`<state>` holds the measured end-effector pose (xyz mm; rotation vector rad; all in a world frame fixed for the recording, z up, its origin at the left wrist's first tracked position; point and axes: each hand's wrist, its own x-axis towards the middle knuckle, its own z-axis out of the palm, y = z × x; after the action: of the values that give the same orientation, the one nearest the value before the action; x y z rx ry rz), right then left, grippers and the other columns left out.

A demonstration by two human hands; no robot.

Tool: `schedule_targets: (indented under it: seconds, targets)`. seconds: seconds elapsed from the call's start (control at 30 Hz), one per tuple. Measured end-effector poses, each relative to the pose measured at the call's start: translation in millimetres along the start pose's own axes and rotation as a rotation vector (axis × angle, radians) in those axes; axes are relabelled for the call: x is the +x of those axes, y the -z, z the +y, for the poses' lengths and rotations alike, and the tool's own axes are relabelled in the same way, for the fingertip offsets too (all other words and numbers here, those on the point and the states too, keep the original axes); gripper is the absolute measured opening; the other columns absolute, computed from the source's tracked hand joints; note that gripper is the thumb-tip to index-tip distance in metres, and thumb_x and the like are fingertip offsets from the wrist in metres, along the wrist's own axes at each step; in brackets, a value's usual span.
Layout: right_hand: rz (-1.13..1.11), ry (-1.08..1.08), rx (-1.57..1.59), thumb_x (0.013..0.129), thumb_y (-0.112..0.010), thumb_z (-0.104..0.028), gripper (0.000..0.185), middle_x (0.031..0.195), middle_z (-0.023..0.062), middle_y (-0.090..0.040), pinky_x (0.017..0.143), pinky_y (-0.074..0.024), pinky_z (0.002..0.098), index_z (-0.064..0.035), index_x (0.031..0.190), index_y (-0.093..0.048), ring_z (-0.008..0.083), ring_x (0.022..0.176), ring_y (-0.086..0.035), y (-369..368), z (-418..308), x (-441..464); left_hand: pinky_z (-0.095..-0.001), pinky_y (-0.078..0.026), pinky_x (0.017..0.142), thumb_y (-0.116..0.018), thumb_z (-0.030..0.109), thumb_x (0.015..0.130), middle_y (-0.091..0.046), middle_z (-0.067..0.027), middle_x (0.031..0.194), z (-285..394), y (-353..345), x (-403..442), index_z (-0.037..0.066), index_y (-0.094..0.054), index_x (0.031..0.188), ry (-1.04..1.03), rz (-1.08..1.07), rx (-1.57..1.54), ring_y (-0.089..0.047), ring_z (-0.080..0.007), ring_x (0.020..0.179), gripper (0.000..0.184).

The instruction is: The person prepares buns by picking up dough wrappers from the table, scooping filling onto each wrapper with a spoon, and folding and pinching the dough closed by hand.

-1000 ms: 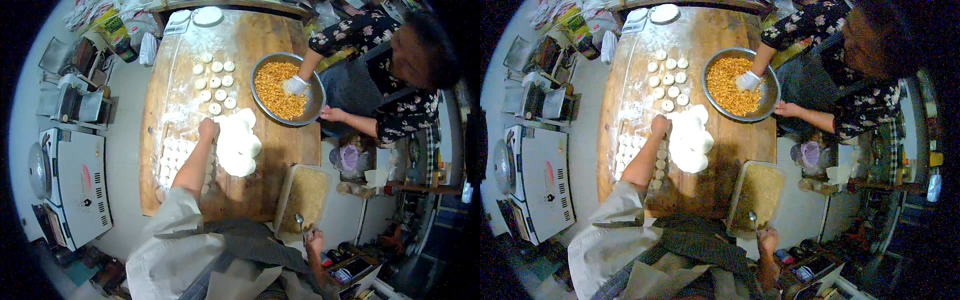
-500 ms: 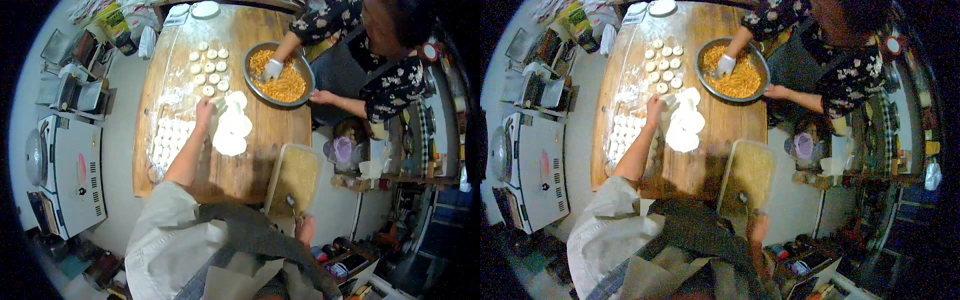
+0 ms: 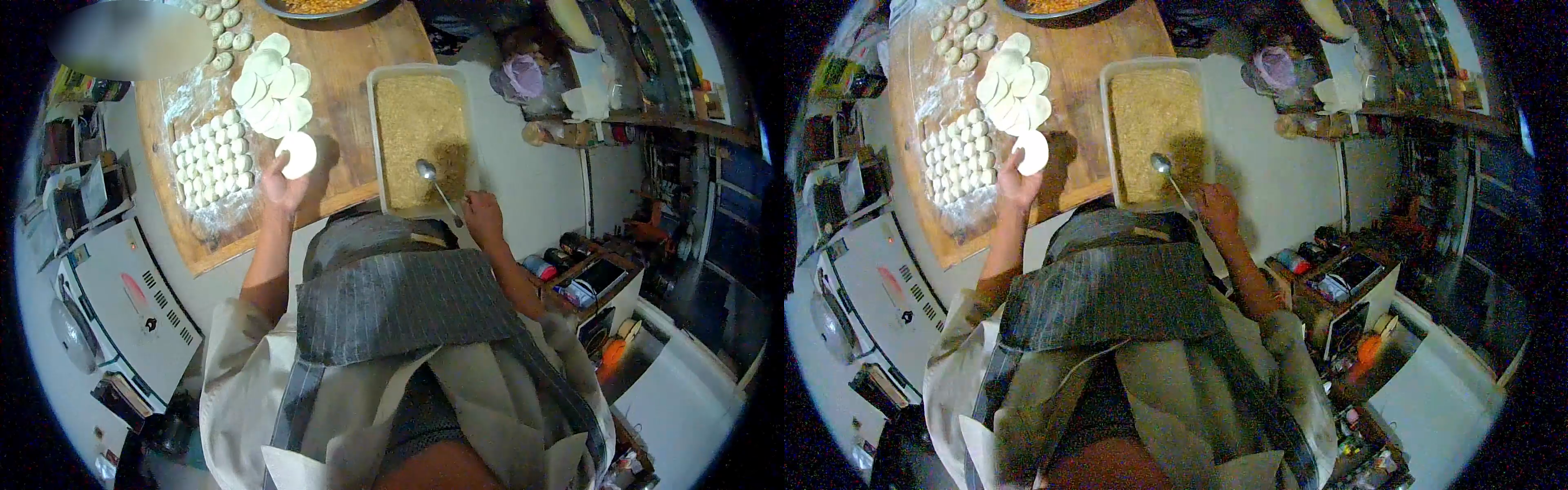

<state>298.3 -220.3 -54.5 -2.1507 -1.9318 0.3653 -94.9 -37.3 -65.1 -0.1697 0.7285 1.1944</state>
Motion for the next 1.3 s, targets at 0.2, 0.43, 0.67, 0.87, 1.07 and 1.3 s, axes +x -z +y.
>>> schedule_targets:
  seconds: [0.2,0.43,0.67,0.87,1.07,1.3]
  targets:
    - [-0.318,-0.104,0.025,0.081,-0.062,-0.024,0.022,0.084,0.0169,-0.062,0.076,-0.0458,0.0472,-0.0037,0.091,-0.06,0.0361,0.083,-0.058,13.9,-25.7,20.5,-0.0429,-0.046,0.099,-0.053,0.013,0.088,-0.06,-0.015,0.118,-55.5,5.3,-30.3,-0.002,-0.049,0.123,0.17,-0.002,0.079,-0.059,-0.0287,0.11,0.038]
    - [-0.24,-0.057,0.071,0.082,-0.058,-0.022,0.021,0.083,0.021,-0.06,0.066,-0.0474,0.0519,-0.0012,0.086,-0.054,0.0408,0.076,-0.06,-23.6,-10.0,27.7,-0.045,-0.049,0.094,-0.054,0.014,0.085,-0.061,-0.0154,0.116,-107.1,-11.8,-47.8,-0.002,-0.048,0.122,0.209,-0.008,0.228,-0.061,-0.0299,0.106,0.041]
    - [-0.029,-0.051,0.137,0.087,-0.047,-0.006,0.011,0.083,0.0222,-0.06,0.069,-0.0474,0.0491,-0.0024,0.095,-0.053,0.0423,0.08,-0.059,17.6,18.0,104.4,-0.045,-0.047,0.097,-0.046,0.014,0.091,-0.057,-0.0183,0.121,-129.2,-4.3,-52.7,-0.004,-0.044,0.127,0.22,0.041,0.216,-0.058,-0.0319,0.109,0.04]
    - [0.0,-0.044,0.087,0.085,-0.045,-0.004,0.021,0.09,0.0261,-0.061,0.074,-0.0476,0.0506,0.0013,0.104,-0.053,0.0434,0.087,-0.059,19.7,13.2,136.8,-0.0451,-0.046,0.098,-0.049,0.014,0.089,-0.06,-0.0153,0.118,-135.9,3.2,-56.3,-0.002,-0.048,0.125,0.218,0.024,0.23,-0.059,-0.0308,0.109,0.039]
    - [-0.142,-0.137,0.208,0.077,-0.052,-0.004,0.031,0.103,0.0275,-0.061,0.086,-0.0481,0.0465,0.0038,0.106,-0.06,0.0413,0.097,-0.059,7.3,17.0,145.0,-0.0418,-0.046,0.098,-0.051,0.014,0.088,-0.061,-0.0143,0.117,-139.2,-0.7,-58.7,-0.002,-0.049,0.124,0.212,0.038,0.237,-0.06,-0.0284,0.107,0.039]
    - [-0.101,-0.142,0.343,0.074,-0.053,-0.003,0.033,0.1,0.0237,-0.064,0.085,-0.0493,0.0442,0.001,0.105,-0.063,0.0402,0.095,-0.061,10.5,16.9,134.7,-0.0419,-0.047,0.097,-0.051,0.014,0.087,-0.061,-0.0146,0.116,-135.9,4.6,-50.9,-0.003,-0.049,0.124,0.243,0.044,0.243,-0.061,-0.0284,0.105,0.04]
